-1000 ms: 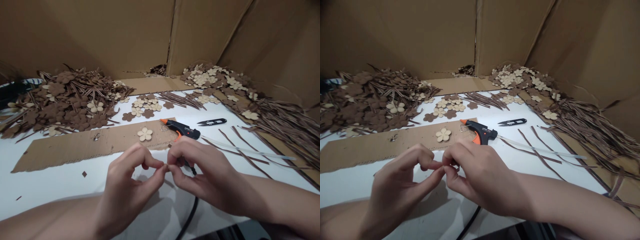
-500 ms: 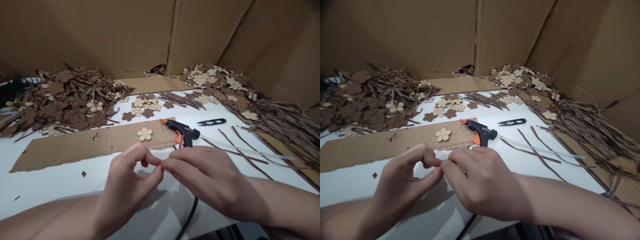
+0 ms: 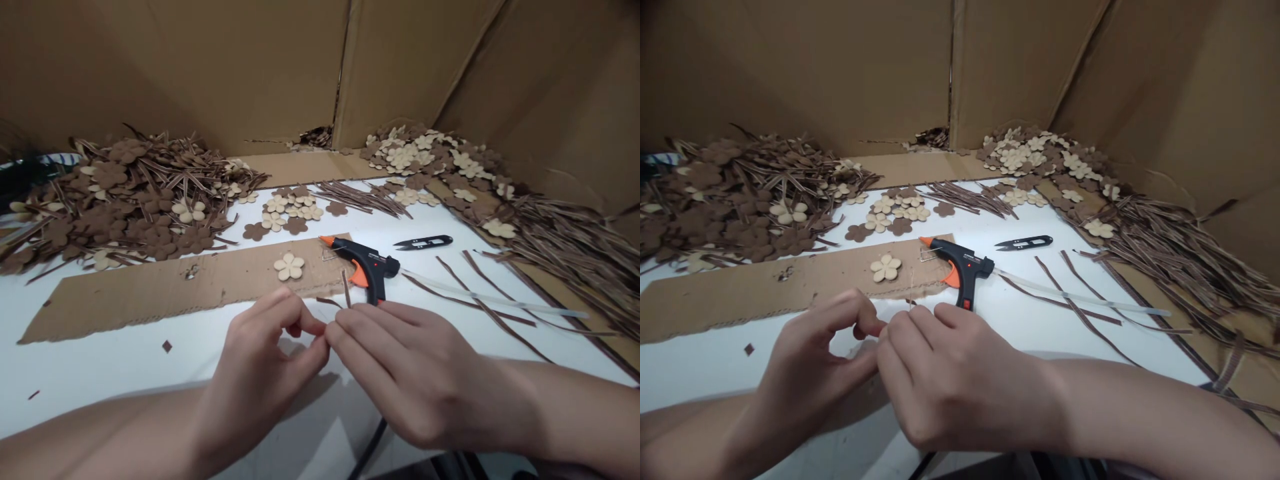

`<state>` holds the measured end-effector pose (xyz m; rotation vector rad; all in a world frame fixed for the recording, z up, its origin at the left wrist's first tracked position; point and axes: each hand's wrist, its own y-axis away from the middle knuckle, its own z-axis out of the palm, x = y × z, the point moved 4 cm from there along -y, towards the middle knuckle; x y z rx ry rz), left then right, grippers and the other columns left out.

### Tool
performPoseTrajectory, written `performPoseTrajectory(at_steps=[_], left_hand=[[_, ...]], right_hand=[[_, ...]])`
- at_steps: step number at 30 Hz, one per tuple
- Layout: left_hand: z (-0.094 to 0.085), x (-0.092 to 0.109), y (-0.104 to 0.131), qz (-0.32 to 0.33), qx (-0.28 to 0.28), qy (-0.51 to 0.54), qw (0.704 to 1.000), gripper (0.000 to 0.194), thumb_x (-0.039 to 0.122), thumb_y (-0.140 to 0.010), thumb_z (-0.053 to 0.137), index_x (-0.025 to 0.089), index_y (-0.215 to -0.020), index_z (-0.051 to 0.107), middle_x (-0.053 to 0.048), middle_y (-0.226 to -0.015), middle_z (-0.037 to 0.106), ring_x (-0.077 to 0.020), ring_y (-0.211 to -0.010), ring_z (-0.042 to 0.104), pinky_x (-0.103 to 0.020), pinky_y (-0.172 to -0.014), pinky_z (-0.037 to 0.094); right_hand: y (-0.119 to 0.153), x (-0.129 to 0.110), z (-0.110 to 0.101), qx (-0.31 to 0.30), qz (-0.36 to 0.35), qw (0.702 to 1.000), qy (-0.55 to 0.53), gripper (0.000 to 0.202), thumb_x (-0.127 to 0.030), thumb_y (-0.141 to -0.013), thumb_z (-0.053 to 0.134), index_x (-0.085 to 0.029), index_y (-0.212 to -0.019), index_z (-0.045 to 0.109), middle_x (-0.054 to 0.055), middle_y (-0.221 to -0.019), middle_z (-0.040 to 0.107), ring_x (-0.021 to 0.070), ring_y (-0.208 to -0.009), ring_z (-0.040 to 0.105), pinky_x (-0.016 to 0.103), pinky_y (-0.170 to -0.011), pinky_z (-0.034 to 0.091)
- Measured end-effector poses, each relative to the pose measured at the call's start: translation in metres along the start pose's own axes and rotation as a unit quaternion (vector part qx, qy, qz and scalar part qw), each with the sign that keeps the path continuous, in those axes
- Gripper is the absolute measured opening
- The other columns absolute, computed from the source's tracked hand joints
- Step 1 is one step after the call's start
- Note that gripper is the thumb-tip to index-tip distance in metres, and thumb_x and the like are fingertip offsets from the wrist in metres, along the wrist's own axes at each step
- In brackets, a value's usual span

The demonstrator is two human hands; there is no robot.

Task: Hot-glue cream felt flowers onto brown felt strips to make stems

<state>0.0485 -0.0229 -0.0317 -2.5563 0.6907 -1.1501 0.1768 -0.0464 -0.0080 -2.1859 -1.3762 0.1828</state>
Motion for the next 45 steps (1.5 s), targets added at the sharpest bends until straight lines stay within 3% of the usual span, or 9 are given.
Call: performPoseTrajectory(at_steps=[6, 12, 16, 23, 28, 31, 40, 45], left_hand=[[-0.001, 0.001, 0.0, -0.007, 0.001, 0.015, 1.0, 0.022, 0.003, -0.066, 0.058, 0.018, -0.059, 0.044, 0.008, -0.057, 0.045, -0.0041, -0.052, 0.043, -0.015, -0.05, 0.034], [-0.005, -0.003, 0.003, -0.061, -0.012, 0.079, 0.995, 0.017, 0.012, -0.073, 0.062, 0.021, -0.065, 0.051, 0.007, -0.063, 0.052, -0.0061, -0.061, 0.05, -0.017, -0.057, 0.04], [-0.008, -0.005, 0.004, -0.089, -0.008, 0.126, 0.988, 0.014, 0.021, -0.076, 0.063, 0.022, -0.066, 0.054, 0.006, -0.064, 0.054, -0.0082, -0.063, 0.051, -0.021, -0.059, 0.04], [-0.01, -0.004, 0.0, -0.08, 0.003, 0.156, 0.984, 0.013, 0.02, -0.08, 0.059, 0.02, -0.067, 0.056, 0.003, -0.064, 0.056, -0.0102, -0.062, 0.052, -0.025, -0.059, 0.04], [-0.012, -0.004, 0.0, -0.062, 0.028, 0.157, 0.985, 0.007, 0.017, -0.078, 0.06, 0.023, -0.078, 0.059, 0.004, -0.07, 0.058, -0.0104, -0.066, 0.052, -0.024, -0.061, 0.041], [-0.013, -0.005, 0.0, -0.067, 0.064, 0.17, 0.981, 0.018, 0.012, -0.077, 0.062, 0.026, -0.087, 0.058, 0.004, -0.074, 0.056, -0.0092, -0.067, 0.05, -0.021, -0.061, 0.042], [-0.017, -0.001, -0.001, -0.02, 0.071, 0.203, 0.976, 0.021, 0.002, -0.076, 0.057, 0.021, -0.07, 0.052, 0.004, -0.07, 0.05, -0.0086, -0.067, 0.048, -0.02, -0.059, 0.041], [-0.018, -0.001, 0.0, -0.034, 0.087, 0.204, 0.974, 0.023, 0.002, -0.074, 0.059, 0.021, -0.066, 0.048, 0.003, -0.068, 0.045, -0.0096, -0.065, 0.046, -0.022, -0.058, 0.039]], right_hand=[[-0.001, 0.006, 0.001, 0.008, 0.009, 1.0, 0.006, 0.029, -0.006, -0.084, 0.038, -0.011, -0.071, 0.064, 0.009, -0.067, 0.067, 0.0184, -0.058, 0.06, 0.03, -0.05, 0.046], [0.003, 0.028, 0.004, 0.041, 0.137, 0.987, -0.07, 0.015, -0.005, -0.082, 0.045, -0.013, -0.079, 0.058, 0.006, -0.07, 0.063, 0.0145, -0.064, 0.059, 0.024, -0.054, 0.047], [0.004, 0.041, 0.007, 0.054, 0.272, 0.931, -0.237, 0.011, -0.006, -0.078, 0.053, -0.016, -0.079, 0.056, 0.0, -0.069, 0.059, 0.0096, -0.061, 0.053, 0.02, -0.055, 0.044], [0.0, 0.044, 0.013, 0.026, 0.361, 0.825, -0.435, 0.01, -0.011, -0.081, 0.051, -0.015, -0.078, 0.06, -0.001, -0.066, 0.06, 0.0082, -0.057, 0.053, 0.019, -0.049, 0.042], [0.0, 0.044, 0.014, 0.03, 0.388, 0.789, -0.475, 0.018, -0.007, -0.079, 0.05, -0.015, -0.084, 0.067, 0.003, -0.076, 0.069, 0.0108, -0.066, 0.061, 0.019, -0.052, 0.046], [0.001, 0.044, 0.016, 0.029, 0.4, 0.77, -0.496, 0.019, -0.009, -0.079, 0.052, -0.015, -0.087, 0.068, 0.003, -0.076, 0.07, 0.0108, -0.065, 0.062, 0.02, -0.053, 0.047], [0.007, 0.043, 0.025, 0.007, 0.431, 0.716, -0.548, 0.017, -0.021, -0.079, 0.057, -0.017, -0.089, 0.071, 0.006, -0.082, 0.071, 0.0152, -0.069, 0.064, 0.024, -0.053, 0.05], [0.008, 0.041, 0.026, 0.008, 0.432, 0.702, -0.565, 0.018, -0.023, -0.08, 0.058, -0.016, -0.09, 0.07, 0.007, -0.083, 0.071, 0.0159, -0.07, 0.065, 0.025, -0.055, 0.051]])
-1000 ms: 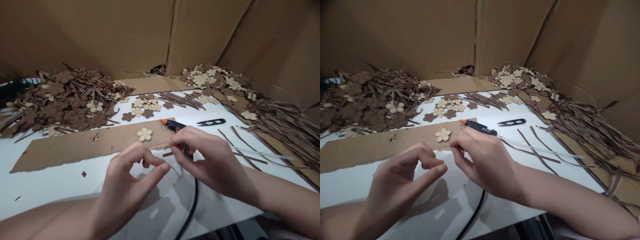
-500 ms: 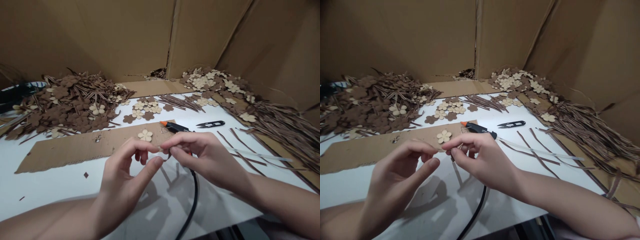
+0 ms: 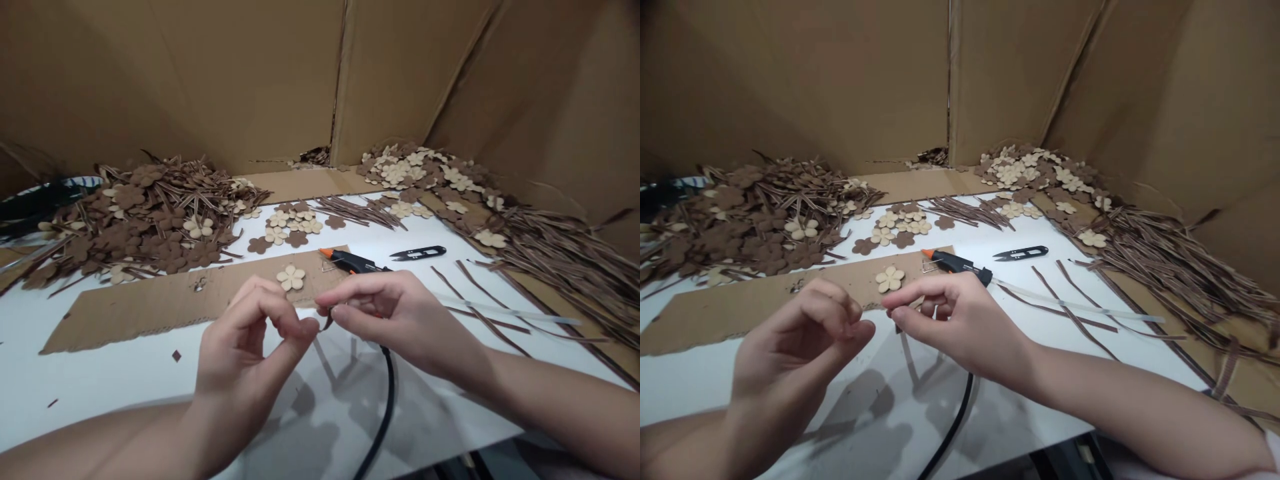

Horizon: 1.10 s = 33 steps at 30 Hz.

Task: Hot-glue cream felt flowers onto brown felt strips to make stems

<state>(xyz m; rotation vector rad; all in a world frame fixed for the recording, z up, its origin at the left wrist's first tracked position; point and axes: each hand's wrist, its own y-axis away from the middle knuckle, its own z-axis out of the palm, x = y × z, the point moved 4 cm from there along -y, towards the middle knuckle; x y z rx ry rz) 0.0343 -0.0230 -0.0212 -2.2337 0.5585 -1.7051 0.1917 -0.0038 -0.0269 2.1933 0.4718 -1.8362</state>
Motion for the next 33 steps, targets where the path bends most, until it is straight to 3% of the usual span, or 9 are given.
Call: performPoseTrajectory(at_steps=[10, 14, 16, 18, 20, 23, 27, 30, 33], left_hand=[[0.0, -0.004, -0.002, -0.012, 0.031, 0.017, 0.999, 0.022, 0.007, -0.074, 0.06, 0.021, -0.067, 0.045, 0.004, -0.067, 0.044, -0.0096, -0.063, 0.045, -0.02, -0.056, 0.039], [-0.007, -0.013, -0.012, 0.001, 0.076, 0.004, 0.997, 0.012, 0.013, -0.077, 0.059, 0.021, -0.075, 0.051, 0.003, -0.071, 0.049, -0.0102, -0.068, 0.048, -0.019, -0.06, 0.041], [-0.012, -0.017, -0.019, 0.0, 0.098, -0.029, 0.995, 0.005, 0.017, -0.081, 0.055, 0.021, -0.078, 0.054, 0.003, -0.072, 0.052, -0.0108, -0.067, 0.049, -0.02, -0.06, 0.042], [-0.015, -0.021, -0.024, 0.0, 0.099, -0.079, 0.992, 0.01, 0.02, -0.085, 0.05, 0.021, -0.076, 0.055, 0.002, -0.068, 0.054, -0.0111, -0.065, 0.05, -0.021, -0.059, 0.041], [-0.014, -0.022, -0.026, 0.01, 0.07, -0.128, 0.989, 0.02, 0.021, -0.087, 0.045, 0.02, -0.069, 0.055, 0.002, -0.065, 0.055, -0.0116, -0.063, 0.05, -0.022, -0.058, 0.04], [-0.001, -0.019, -0.02, 0.075, -0.042, -0.182, 0.979, 0.021, 0.018, -0.086, 0.046, 0.019, -0.068, 0.055, 0.0, -0.064, 0.058, -0.0129, -0.063, 0.052, -0.024, -0.059, 0.041], [0.026, -0.006, 0.003, 0.241, -0.199, -0.25, 0.916, 0.015, 0.014, -0.081, 0.053, 0.021, -0.09, 0.063, -0.003, -0.08, 0.067, -0.0157, -0.072, 0.057, -0.027, -0.066, 0.043], [0.038, -0.002, 0.015, 0.313, -0.239, -0.307, 0.866, 0.025, 0.017, -0.082, 0.052, 0.02, -0.105, 0.061, -0.006, -0.103, 0.068, -0.0184, -0.085, 0.06, -0.029, -0.074, 0.044], [0.045, -0.004, 0.018, 0.33, -0.269, -0.34, 0.839, 0.032, 0.02, -0.084, 0.05, 0.018, -0.115, 0.056, -0.005, -0.116, 0.064, -0.02, -0.092, 0.061, -0.031, -0.078, 0.045]], right_hand=[[-0.002, 0.003, 0.004, -0.006, -0.023, 1.0, 0.0, 0.016, -0.018, -0.079, 0.056, -0.016, -0.088, 0.07, 0.005, -0.081, 0.071, 0.0137, -0.071, 0.064, 0.024, -0.059, 0.051], [-0.004, -0.003, 0.002, -0.044, -0.036, 0.993, 0.099, 0.023, -0.019, -0.078, 0.06, -0.017, -0.099, 0.067, 0.004, -0.093, 0.07, 0.0072, -0.055, 0.056, 0.019, -0.05, 0.046], [-0.004, -0.014, -0.009, -0.002, -0.075, 0.981, 0.177, 0.02, -0.018, -0.078, 0.06, -0.019, -0.096, 0.068, 0.004, -0.098, 0.069, 0.0065, -0.053, 0.053, 0.019, -0.047, 0.043], [-0.002, -0.025, -0.026, 0.08, -0.116, 0.957, 0.252, 0.013, -0.018, -0.081, 0.056, -0.016, -0.075, 0.068, 0.004, -0.086, 0.069, 0.0096, -0.06, 0.056, 0.02, -0.05, 0.043], [0.003, -0.03, -0.039, 0.124, -0.146, 0.93, 0.314, 0.029, -0.021, -0.086, 0.049, -0.016, -0.06, 0.063, 0.003, -0.068, 0.065, 0.0115, -0.06, 0.056, 0.021, -0.053, 0.043], [0.011, -0.019, -0.047, 0.099, -0.169, 0.899, 0.392, 0.027, -0.021, -0.088, 0.045, -0.017, -0.07, 0.065, 0.005, -0.076, 0.064, 0.0102, -0.058, 0.055, 0.022, -0.055, 0.043], [0.023, 0.008, -0.048, 0.062, -0.142, 0.872, 0.464, 0.018, -0.021, -0.086, 0.05, -0.017, -0.087, 0.068, 0.005, -0.078, 0.066, 0.0116, -0.061, 0.059, 0.021, -0.055, 0.045], [0.031, 0.018, -0.047, 0.058, -0.136, 0.872, 0.467, 0.019, -0.022, -0.086, 0.051, -0.015, -0.092, 0.067, 0.006, -0.079, 0.069, 0.012, -0.063, 0.061, 0.022, -0.058, 0.047], [0.037, 0.022, -0.046, 0.064, -0.16, 0.864, 0.473, 0.02, -0.021, -0.086, 0.052, -0.012, -0.096, 0.066, 0.008, -0.079, 0.07, 0.0136, -0.068, 0.063, 0.024, -0.06, 0.048]])
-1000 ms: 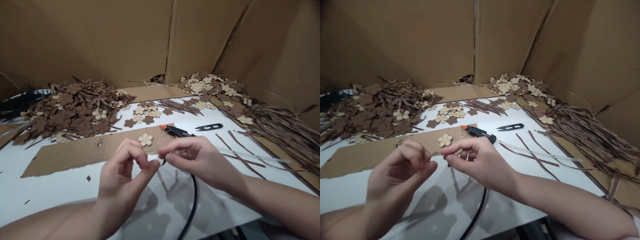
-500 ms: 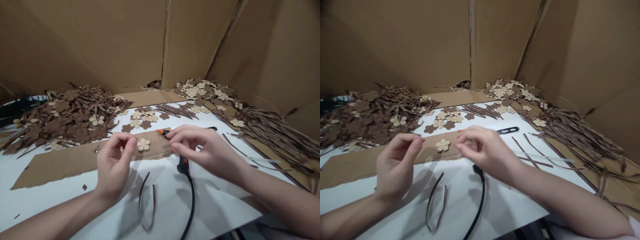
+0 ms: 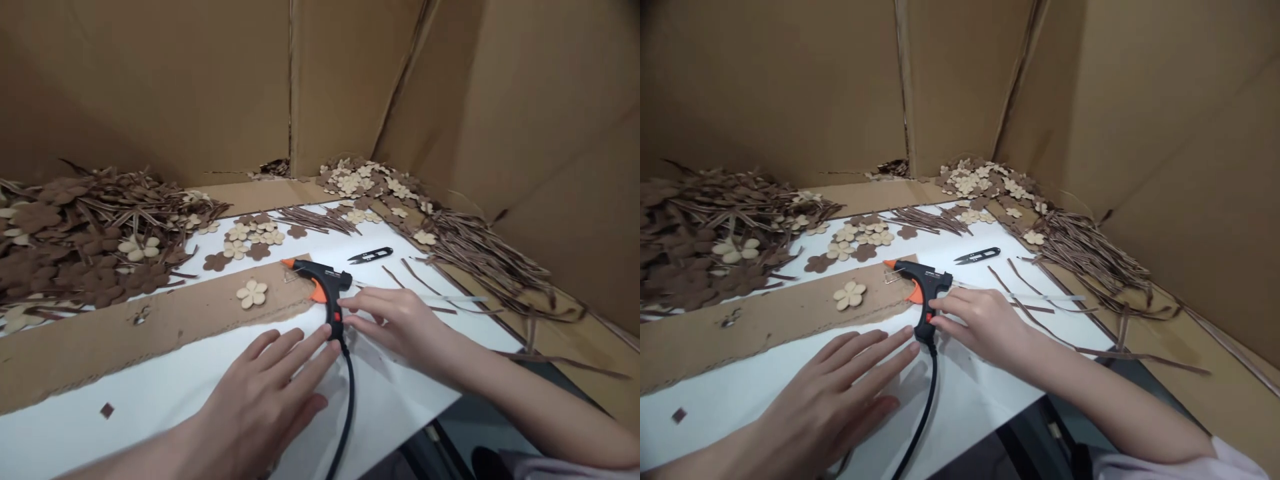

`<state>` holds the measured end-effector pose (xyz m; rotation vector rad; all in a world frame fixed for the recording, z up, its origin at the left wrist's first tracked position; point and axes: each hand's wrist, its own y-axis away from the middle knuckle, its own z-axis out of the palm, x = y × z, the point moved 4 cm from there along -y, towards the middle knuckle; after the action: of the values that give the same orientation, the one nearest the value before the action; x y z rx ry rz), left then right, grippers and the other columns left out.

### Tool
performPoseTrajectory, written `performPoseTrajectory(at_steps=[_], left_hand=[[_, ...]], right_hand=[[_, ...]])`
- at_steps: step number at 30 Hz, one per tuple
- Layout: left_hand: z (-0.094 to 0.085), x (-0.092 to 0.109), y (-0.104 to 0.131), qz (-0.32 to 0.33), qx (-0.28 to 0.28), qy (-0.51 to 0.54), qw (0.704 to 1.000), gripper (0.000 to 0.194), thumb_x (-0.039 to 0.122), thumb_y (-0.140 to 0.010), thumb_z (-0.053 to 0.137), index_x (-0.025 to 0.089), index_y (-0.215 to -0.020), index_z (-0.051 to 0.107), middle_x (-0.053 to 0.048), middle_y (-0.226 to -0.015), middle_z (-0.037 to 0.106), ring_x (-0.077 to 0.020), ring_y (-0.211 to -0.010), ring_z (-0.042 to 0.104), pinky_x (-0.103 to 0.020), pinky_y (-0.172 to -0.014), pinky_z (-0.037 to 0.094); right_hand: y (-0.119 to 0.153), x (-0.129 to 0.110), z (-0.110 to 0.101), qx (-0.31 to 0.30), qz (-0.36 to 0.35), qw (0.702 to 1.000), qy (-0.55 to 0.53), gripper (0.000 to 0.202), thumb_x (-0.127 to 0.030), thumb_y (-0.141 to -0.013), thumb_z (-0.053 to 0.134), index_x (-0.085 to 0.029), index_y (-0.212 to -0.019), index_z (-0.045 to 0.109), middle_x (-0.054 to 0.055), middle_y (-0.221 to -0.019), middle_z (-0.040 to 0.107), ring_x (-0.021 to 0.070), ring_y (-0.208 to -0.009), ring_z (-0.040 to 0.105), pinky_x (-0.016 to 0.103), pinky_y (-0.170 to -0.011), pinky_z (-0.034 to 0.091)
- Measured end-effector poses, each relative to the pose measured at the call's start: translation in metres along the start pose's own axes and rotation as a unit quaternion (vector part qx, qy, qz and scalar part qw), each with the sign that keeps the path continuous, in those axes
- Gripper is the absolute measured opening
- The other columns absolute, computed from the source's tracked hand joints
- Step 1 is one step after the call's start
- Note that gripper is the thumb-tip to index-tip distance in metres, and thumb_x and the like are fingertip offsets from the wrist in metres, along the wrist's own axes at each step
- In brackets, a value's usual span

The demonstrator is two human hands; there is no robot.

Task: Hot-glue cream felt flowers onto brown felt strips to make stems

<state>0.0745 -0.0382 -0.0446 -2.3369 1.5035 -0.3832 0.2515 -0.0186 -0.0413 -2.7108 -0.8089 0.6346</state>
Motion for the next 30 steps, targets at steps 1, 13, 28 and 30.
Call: performPoseTrajectory(at_steps=[1, 13, 28, 30], left_hand=[[0.003, 0.0, 0.0, 0.001, -0.014, -0.005, 1.0, 0.035, 0.021, -0.085, 0.049, 0.017, -0.119, 0.054, -0.005, -0.119, 0.062, -0.0209, -0.094, 0.061, -0.032, -0.079, 0.045], [0.018, -0.004, -0.001, -0.01, -0.093, 0.011, 0.996, 0.055, 0.033, -0.08, 0.056, 0.015, -0.13, 0.043, -0.007, -0.128, 0.054, -0.0247, -0.098, 0.06, -0.036, -0.081, 0.045], [-0.017, -0.037, 0.009, -0.302, 0.145, 0.235, 0.912, 0.022, 0.024, -0.087, 0.047, 0.019, -0.069, 0.058, 0.001, -0.065, 0.061, -0.0107, -0.063, 0.056, -0.021, -0.058, 0.043], [-0.02, -0.038, 0.011, -0.325, 0.166, 0.247, 0.897, 0.026, 0.025, -0.087, 0.046, 0.018, -0.065, 0.057, 0.001, -0.062, 0.059, -0.0103, -0.061, 0.055, -0.021, -0.057, 0.042]], right_hand=[[0.002, 0.0, 0.001, 0.006, -0.013, 1.0, 0.008, 0.019, -0.021, -0.086, 0.052, -0.012, -0.096, 0.066, 0.008, -0.078, 0.07, 0.0138, -0.068, 0.063, 0.024, -0.06, 0.049], [0.015, -0.016, 0.017, 0.025, -0.189, 0.958, 0.212, 0.028, -0.023, -0.09, 0.044, -0.003, -0.1, 0.061, 0.001, -0.056, 0.062, 0.012, -0.046, 0.056, 0.025, -0.041, 0.039], [-0.024, 0.085, -0.025, -0.098, 0.103, 0.95, 0.28, 0.037, -0.024, -0.083, 0.052, -0.016, -0.119, 0.057, 0.012, -0.119, 0.06, 0.0282, -0.107, 0.055, 0.039, -0.083, 0.047], [-0.025, 0.092, -0.017, -0.123, 0.107, 0.948, 0.273, 0.034, -0.021, -0.083, 0.051, -0.017, -0.115, 0.06, 0.012, -0.113, 0.064, 0.0279, -0.1, 0.059, 0.039, -0.079, 0.048]])
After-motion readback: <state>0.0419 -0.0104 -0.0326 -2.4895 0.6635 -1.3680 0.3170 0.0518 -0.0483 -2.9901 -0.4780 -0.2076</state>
